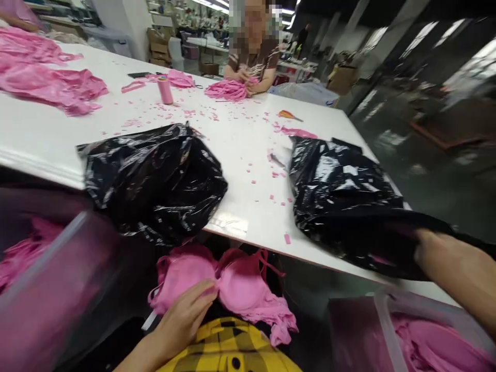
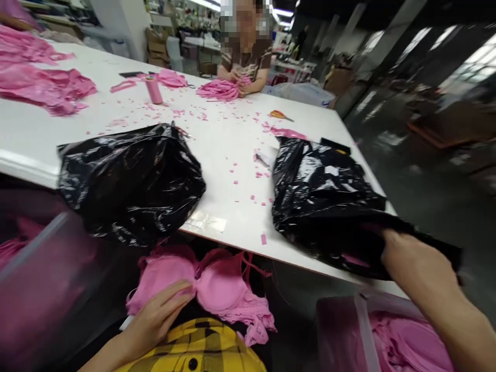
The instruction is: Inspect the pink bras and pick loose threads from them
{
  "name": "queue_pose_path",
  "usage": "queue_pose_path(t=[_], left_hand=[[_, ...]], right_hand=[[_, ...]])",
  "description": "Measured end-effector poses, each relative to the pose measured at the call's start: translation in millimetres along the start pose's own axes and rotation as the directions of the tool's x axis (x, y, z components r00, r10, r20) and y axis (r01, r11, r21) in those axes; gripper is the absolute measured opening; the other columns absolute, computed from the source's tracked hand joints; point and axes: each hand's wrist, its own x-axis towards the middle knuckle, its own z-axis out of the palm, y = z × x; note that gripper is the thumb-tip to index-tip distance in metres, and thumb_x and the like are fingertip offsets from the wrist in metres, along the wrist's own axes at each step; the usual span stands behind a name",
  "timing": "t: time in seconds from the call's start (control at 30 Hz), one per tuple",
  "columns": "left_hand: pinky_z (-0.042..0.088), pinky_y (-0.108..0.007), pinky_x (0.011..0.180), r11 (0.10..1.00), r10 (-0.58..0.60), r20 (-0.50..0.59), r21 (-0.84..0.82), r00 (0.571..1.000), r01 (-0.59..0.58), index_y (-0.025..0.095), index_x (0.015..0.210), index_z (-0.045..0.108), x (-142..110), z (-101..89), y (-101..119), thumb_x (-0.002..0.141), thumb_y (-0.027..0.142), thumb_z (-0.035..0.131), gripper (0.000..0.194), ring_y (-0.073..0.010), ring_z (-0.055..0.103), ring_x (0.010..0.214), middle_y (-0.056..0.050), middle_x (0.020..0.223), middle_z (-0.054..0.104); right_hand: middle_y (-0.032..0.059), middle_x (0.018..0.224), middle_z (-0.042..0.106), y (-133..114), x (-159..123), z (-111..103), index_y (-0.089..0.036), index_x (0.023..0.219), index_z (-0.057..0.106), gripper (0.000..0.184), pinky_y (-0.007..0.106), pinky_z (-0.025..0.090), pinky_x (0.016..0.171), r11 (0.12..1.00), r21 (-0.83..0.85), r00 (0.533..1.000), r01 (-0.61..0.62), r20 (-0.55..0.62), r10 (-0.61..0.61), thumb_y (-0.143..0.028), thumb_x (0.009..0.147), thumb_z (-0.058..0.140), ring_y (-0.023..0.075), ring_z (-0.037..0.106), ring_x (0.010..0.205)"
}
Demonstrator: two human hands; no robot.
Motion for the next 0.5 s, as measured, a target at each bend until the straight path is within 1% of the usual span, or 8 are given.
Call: queue_pose_path(t=[0.07,0.13,0.17,0.2,0.27,0.33,0.4,0.5], left_hand=[[0.051,-0.026,0.089,0.998,-0.002,-0.048,-0.061,0.999,-0.001,0.022,0.111,0.061,12,-1.1,-2,0.086,0.015,0.047,0.03,-0.0176,0.061,0.104,-0.007,0.111,0.064],[0.053,-0.023,0.084,0.978,-0.05,-0.041,-0.202,0.998,0.041,0.023,0.107,0.063,32,-4.8,2,0.084,0.015,0.049,0.028,-0.017,0.063,0.097,-0.006,0.107,0.066],[0.054,-0.023,0.081,0.951,-0.087,0.0,-0.299,0.996,0.083,0.023,0.104,0.064,46,-8.3,8,0.083,0.015,0.05,0.027,-0.0168,0.064,0.094,-0.006,0.104,0.067],[0.054,-0.024,0.079,0.902,-0.124,0.069,-0.408,0.99,0.141,0.023,0.102,0.065,60,-12.7,16,0.083,0.015,0.05,0.025,-0.0171,0.064,0.092,-0.006,0.101,0.067],[0.055,-0.025,0.073,0.72,-0.195,0.301,-0.603,0.933,0.345,0.02,0.105,0.064,89,-21.4,37,0.08,0.016,0.052,0.027,-0.0173,0.065,0.085,-0.007,0.098,0.067],[0.055,-0.025,0.065,0.398,-0.219,0.542,-0.709,0.811,0.582,0.018,0.116,0.057,113,-25.1,55,0.074,0.015,0.058,0.042,-0.0177,0.065,0.08,-0.009,0.101,0.066],[0.054,-0.025,0.06,0.123,-0.148,0.694,-0.694,0.705,0.709,0.016,0.118,0.055,128,-22.2,63,0.072,0.02,0.062,0.047,-0.0162,0.065,0.07,-0.009,0.096,0.066],[0.051,-0.022,0.052,-0.093,-0.231,0.755,-0.646,0.614,0.758,0.008,0.101,0.063,128,-13.1,61,0.069,0.033,0.067,0.041,-0.0126,0.062,0.057,-0.007,0.081,0.065]], right_hand=[[0.0112,0.095,0.068,5,-19,-24,-0.02,0.109,0.061,0.038,0.034,0.049,0.059,0.988,0.131,0.988,-0.085,-0.116,0.1,-0.013,0.077,0.042,0.0254,0.066,0.078],[0.01,0.11,0.065,-10,-43,-43,-0.026,0.121,0.055,0.041,0.035,0.051,0.07,0.895,0.411,0.922,-0.174,-0.252,0.295,-0.025,0.081,0.045,0.0232,0.065,0.087],[0.0094,0.108,0.066,-23,-53,-48,-0.028,0.122,0.055,0.042,0.033,0.052,0.068,0.807,0.568,0.922,-0.162,-0.203,0.329,-0.032,0.08,0.05,0.0217,0.067,0.081],[0.0103,0.108,0.066,-40,-61,-50,-0.028,0.122,0.054,0.044,0.032,0.053,0.066,0.659,0.741,0.952,-0.13,-0.093,0.292,-0.037,0.08,0.053,0.0217,0.067,0.08],[0.0128,0.106,0.067,-80,-69,-46,-0.025,0.12,0.055,0.045,0.031,0.054,0.063,0.288,0.944,0.987,-0.16,0.159,0.027,-0.042,0.078,0.057,0.0241,0.067,0.083],[0.0132,0.103,0.068,-121,-70,-34,-0.021,0.114,0.056,0.04,0.032,0.054,0.066,0.014,0.947,0.91,-0.32,0.312,-0.274,-0.042,0.08,0.057,0.0247,0.066,0.086],[0.012,0.101,0.067,-155,-66,-20,-0.019,0.112,0.054,0.038,0.031,0.053,0.065,-0.117,0.883,0.799,-0.455,0.347,-0.491,-0.04,0.081,0.056,0.0223,0.065,0.083],[0.0107,0.101,0.067,-182,-61,2,-0.018,0.117,0.049,0.04,0.03,0.052,0.068,-0.197,0.808,0.696,-0.556,0.322,-0.642,-0.038,0.083,0.056,0.0192,0.064,0.083]])
